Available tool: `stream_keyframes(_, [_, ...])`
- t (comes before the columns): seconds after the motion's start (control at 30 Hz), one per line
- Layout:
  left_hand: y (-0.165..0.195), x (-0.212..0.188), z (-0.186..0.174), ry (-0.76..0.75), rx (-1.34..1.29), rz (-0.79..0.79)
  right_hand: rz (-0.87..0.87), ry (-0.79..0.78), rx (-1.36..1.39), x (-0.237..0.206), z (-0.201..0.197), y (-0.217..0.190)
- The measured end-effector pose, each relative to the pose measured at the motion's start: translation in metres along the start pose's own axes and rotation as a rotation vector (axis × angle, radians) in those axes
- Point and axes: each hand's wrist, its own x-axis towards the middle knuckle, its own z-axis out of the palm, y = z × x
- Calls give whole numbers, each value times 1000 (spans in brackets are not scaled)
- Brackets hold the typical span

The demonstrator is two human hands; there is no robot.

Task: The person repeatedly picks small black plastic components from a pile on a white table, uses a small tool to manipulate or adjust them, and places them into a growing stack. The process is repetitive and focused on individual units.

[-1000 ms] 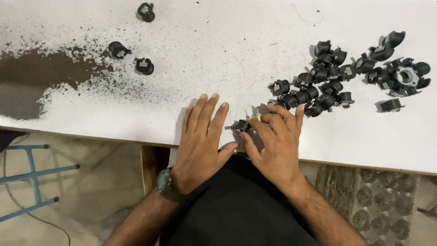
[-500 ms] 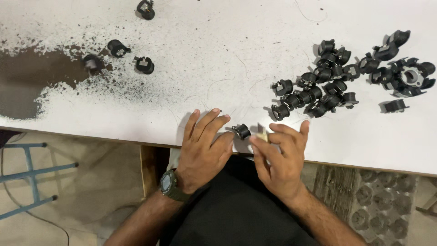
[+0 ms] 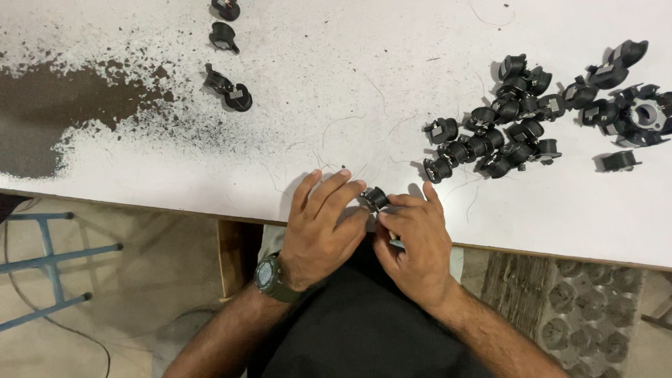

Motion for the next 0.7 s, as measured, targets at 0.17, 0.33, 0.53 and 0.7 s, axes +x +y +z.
stream_keyframes(0.17, [7, 3, 0, 64, -35, -72, 0, 10, 14, -1, 0, 0])
stream_keyframes(0.33, [7, 8, -1, -51, -214, -319, 1, 14, 4, -4, 2, 3])
stream_keyframes(0.53, [9, 10, -2, -49, -210, -328, -122, 82, -7, -11, 7, 9])
stream_keyframes(0.7, [7, 8, 0, -45, -243, -321, -146, 76, 5, -12, 11, 11])
